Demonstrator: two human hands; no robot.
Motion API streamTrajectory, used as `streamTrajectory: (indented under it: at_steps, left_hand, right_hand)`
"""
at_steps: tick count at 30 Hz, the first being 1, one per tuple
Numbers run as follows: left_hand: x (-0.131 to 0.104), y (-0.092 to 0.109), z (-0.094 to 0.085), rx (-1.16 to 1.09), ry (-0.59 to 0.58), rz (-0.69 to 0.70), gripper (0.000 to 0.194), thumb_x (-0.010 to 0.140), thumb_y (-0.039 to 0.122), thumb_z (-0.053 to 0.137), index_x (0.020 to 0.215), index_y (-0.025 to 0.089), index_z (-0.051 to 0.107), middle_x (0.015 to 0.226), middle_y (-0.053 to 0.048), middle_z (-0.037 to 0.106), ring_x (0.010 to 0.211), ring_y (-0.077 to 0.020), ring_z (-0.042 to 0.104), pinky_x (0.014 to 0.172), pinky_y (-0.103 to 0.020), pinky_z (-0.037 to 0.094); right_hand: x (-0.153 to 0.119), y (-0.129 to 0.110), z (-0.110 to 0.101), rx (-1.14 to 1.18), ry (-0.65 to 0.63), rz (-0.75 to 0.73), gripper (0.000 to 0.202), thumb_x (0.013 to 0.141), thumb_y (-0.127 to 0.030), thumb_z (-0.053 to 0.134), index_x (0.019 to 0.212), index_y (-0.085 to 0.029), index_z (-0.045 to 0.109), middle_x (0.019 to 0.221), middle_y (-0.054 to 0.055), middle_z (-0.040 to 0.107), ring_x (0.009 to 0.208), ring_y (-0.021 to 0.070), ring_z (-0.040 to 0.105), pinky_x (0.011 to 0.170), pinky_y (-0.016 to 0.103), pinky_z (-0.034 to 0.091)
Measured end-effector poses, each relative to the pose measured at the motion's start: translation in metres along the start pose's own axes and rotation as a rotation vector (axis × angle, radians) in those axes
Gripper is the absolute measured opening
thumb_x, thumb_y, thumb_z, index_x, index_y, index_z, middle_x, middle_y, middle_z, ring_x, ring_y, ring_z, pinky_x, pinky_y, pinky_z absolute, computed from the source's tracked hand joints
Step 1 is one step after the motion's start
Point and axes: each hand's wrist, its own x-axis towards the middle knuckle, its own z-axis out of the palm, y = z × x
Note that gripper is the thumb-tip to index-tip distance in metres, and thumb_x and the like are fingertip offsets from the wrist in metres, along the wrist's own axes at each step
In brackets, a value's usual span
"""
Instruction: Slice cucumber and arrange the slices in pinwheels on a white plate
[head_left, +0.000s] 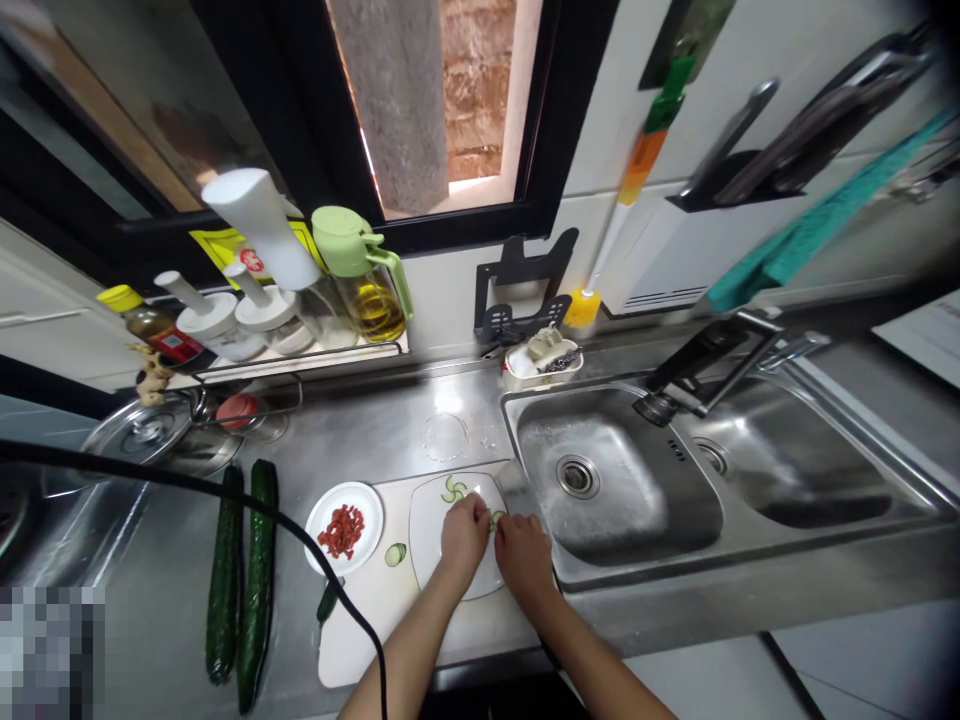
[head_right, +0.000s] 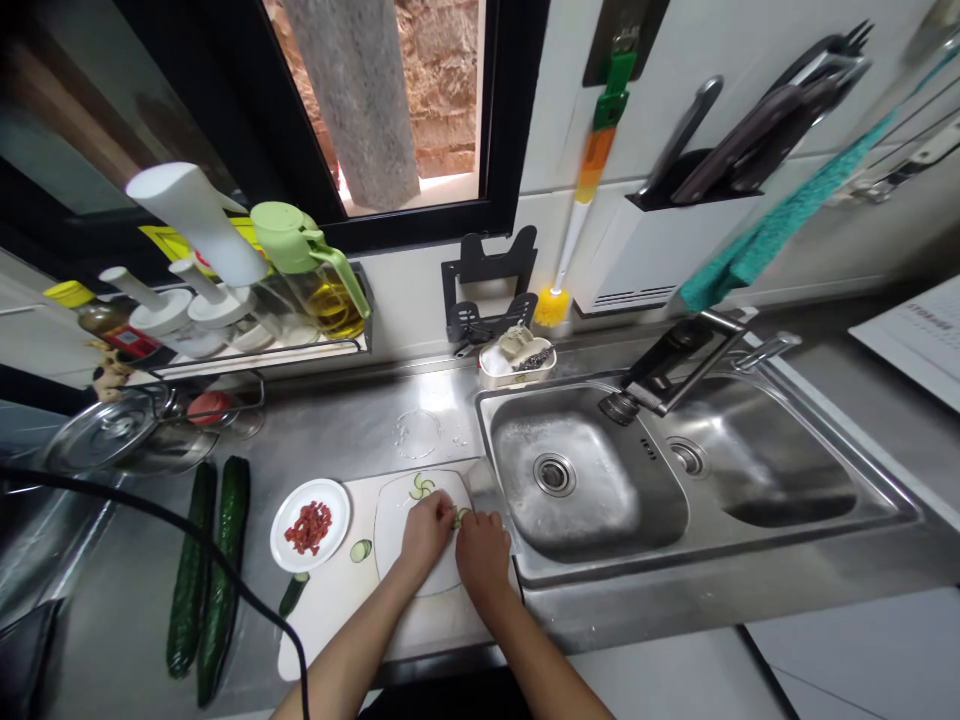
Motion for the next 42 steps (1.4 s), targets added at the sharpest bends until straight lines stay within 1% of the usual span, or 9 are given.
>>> streamTrajectory:
  at_steps: [3,10,15,21,24,27,32,36,42]
  left_hand:
    - [0.0,-0.001,0.0,0.053,-0.006,0.03,0.011,0.079,0.015,0.054,0.072,0.018,0.062,0.075,-0.002,0.063,0.071,-0.0131,0.056,0.066,-0.023,0.036]
    - [-0.002,0.001,-0.003,0.049,-0.016,0.051,0.014,0.08,0.016,0.053,0.077,0.018,0.067,0.079,-0.003,0.066,0.077,-0.0146,0.058,0.071,-0.024,0.038]
    - [-0.015,-0.002,-0.015,-0.005,0.038,0.099,0.016,0.082,0.018,0.052,0.08,0.018,0.068,0.081,-0.004,0.066,0.076,-0.0152,0.059,0.072,-0.025,0.041]
    - [-0.048,-0.031,-0.048,0.004,0.214,0.079,0.021,0.084,0.02,0.046,0.08,0.018,0.067,0.081,-0.006,0.067,0.074,-0.017,0.06,0.072,-0.027,0.043]
    - [-0.065,-0.054,-0.065,0.018,0.297,0.0,0.023,0.085,0.025,0.046,0.091,0.017,0.067,0.084,-0.007,0.068,0.078,-0.0197,0.062,0.075,-0.029,0.044]
    - [-0.077,-0.076,-0.075,0.07,0.317,-0.116,0.026,0.087,0.026,0.043,0.096,0.017,0.066,0.085,-0.008,0.069,0.08,-0.0209,0.063,0.076,-0.03,0.044]
    - [-0.085,-0.092,-0.078,0.245,0.33,-0.251,0.028,0.087,0.022,0.044,0.103,0.015,0.065,0.096,-0.013,0.068,0.086,-0.023,0.063,0.075,-0.03,0.043]
    - [-0.084,-0.094,-0.076,0.286,0.318,-0.259,0.027,0.086,0.018,0.044,0.103,0.016,0.065,0.095,-0.012,0.067,0.083,-0.0215,0.064,0.073,-0.029,0.043]
    - [-0.082,-0.096,-0.075,0.259,0.363,-0.244,0.024,0.082,0.013,0.048,0.098,0.016,0.065,0.09,-0.009,0.067,0.078,-0.0193,0.062,0.071,-0.027,0.042]
  right_hand:
    - [-0.001,0.0,0.0,-0.001,0.0,-0.005,0.018,0.091,-0.018,0.046,0.094,-0.019,0.064,0.097,0.008,0.064,0.102,0.0257,0.052,0.07,0.032,0.034]
    - [-0.003,0.005,0.0,0.009,0.005,-0.029,0.018,0.091,-0.021,0.046,0.091,-0.02,0.064,0.095,0.007,0.065,0.1,0.0243,0.051,0.069,0.031,0.033]
    - [-0.008,0.012,-0.002,0.038,0.024,-0.067,0.018,0.091,-0.022,0.046,0.086,-0.02,0.063,0.09,0.005,0.065,0.094,0.0228,0.053,0.069,0.03,0.033]
    - [-0.02,0.015,0.002,0.094,0.077,-0.177,0.017,0.089,-0.018,0.049,0.08,-0.019,0.063,0.082,0.005,0.065,0.088,0.0219,0.052,0.073,0.03,0.033]
    - [-0.026,0.012,0.007,0.104,0.07,-0.227,0.017,0.088,-0.017,0.048,0.08,-0.019,0.063,0.082,0.004,0.065,0.087,0.0217,0.052,0.072,0.03,0.034]
    - [-0.03,0.007,0.014,0.112,0.071,-0.282,0.017,0.087,-0.015,0.049,0.079,-0.019,0.062,0.083,0.005,0.064,0.088,0.0216,0.052,0.074,0.03,0.034]
    - [-0.036,0.001,0.022,0.125,0.05,-0.367,0.017,0.087,-0.013,0.048,0.078,-0.019,0.062,0.081,0.004,0.063,0.086,0.0204,0.052,0.076,0.03,0.035]
    - [-0.042,-0.003,0.026,0.115,0.055,-0.41,0.017,0.086,-0.013,0.049,0.076,-0.019,0.06,0.08,0.004,0.062,0.084,0.0196,0.052,0.075,0.03,0.035]
    - [-0.045,-0.005,0.029,0.111,0.087,-0.447,0.018,0.086,-0.012,0.048,0.074,-0.02,0.059,0.079,0.004,0.061,0.082,0.0192,0.051,0.076,0.03,0.034]
